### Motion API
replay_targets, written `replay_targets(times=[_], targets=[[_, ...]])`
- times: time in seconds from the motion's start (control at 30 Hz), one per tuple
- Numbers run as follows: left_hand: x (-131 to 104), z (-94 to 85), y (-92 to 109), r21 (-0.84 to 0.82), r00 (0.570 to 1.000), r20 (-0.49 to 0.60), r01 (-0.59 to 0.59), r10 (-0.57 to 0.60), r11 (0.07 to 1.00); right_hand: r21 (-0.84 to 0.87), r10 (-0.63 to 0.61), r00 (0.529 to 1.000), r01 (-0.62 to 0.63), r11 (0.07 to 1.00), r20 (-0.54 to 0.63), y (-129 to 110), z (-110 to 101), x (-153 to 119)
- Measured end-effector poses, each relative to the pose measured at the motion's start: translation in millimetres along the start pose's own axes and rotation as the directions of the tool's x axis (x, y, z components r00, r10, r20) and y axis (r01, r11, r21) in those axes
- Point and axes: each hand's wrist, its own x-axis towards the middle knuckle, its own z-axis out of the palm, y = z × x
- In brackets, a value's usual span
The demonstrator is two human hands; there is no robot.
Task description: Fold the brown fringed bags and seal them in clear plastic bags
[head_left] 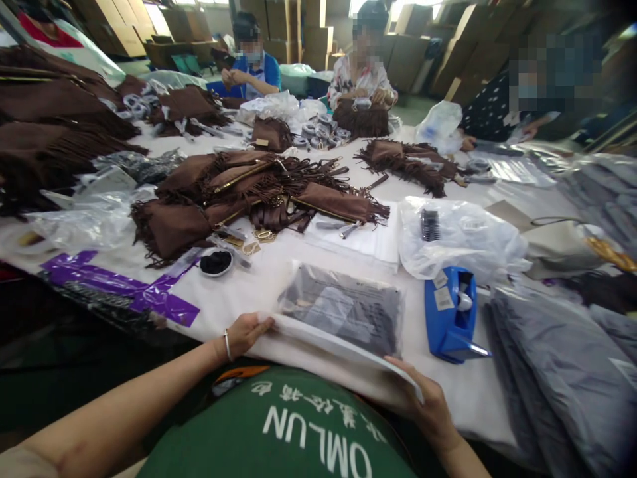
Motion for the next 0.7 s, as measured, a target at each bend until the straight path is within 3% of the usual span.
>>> replay_targets(times=[0.07, 0.13, 0.2, 0.3, 0.37, 0.47, 0.53, 0.6, 0.7], targets=[[8, 3.2, 4, 0.067, 0.964, -0.216, 0.172, -0.154, 0.983, 0.019, 0.189, 0.969, -0.188, 0.982, -0.161, -13, 14, 12], [17, 4.8, 6, 0.167, 0.910, -0.372, 0.260, -0.183, 0.951, 0.029, 0.404, 0.886, -0.409, 0.912, -0.227, -30, 28, 27], [25, 2.2, 3, 0.297, 0.891, -0.419, 0.318, -0.176, 0.900, -0.004, 0.548, 0.813, -0.560, 0.829, -0.198, -43, 36, 41], [32, -10.5, 1, 0.499, 0.905, -0.382, 0.371, -0.185, 0.783, -0.107, 0.603, 0.785, -0.617, 0.779, -0.139, -52, 37, 53], [35, -19.5, 9, 0.595, 0.928, -0.362, 0.308, -0.094, 0.742, -0.173, 0.602, 0.790, -0.613, 0.771, -0.115, -52, 35, 55], [43, -18.5, 40, 0.654, 0.920, -0.330, 0.062, 0.210, 0.753, -0.229, 0.597, 0.796, -0.602, 0.765, -0.099, -50, 35, 56], [53, -3.3, 62, 0.626, 0.911, -0.218, -0.146, 0.351, 0.766, -0.218, 0.599, 0.795, -0.604, 0.766, -0.097, -49, 36, 57], [64, 19.3, 76, 0.539, 0.908, -0.093, -0.300, 0.409, 0.787, -0.159, 0.611, 0.786, -0.618, 0.770, -0.099, -48, 35, 57], [77, 48.9, 74, 0.402, 0.909, -0.094, -0.338, 0.405, 0.851, 0.033, 0.657, 0.747, -0.657, 0.753, -0.106, -42, 25, 50]])
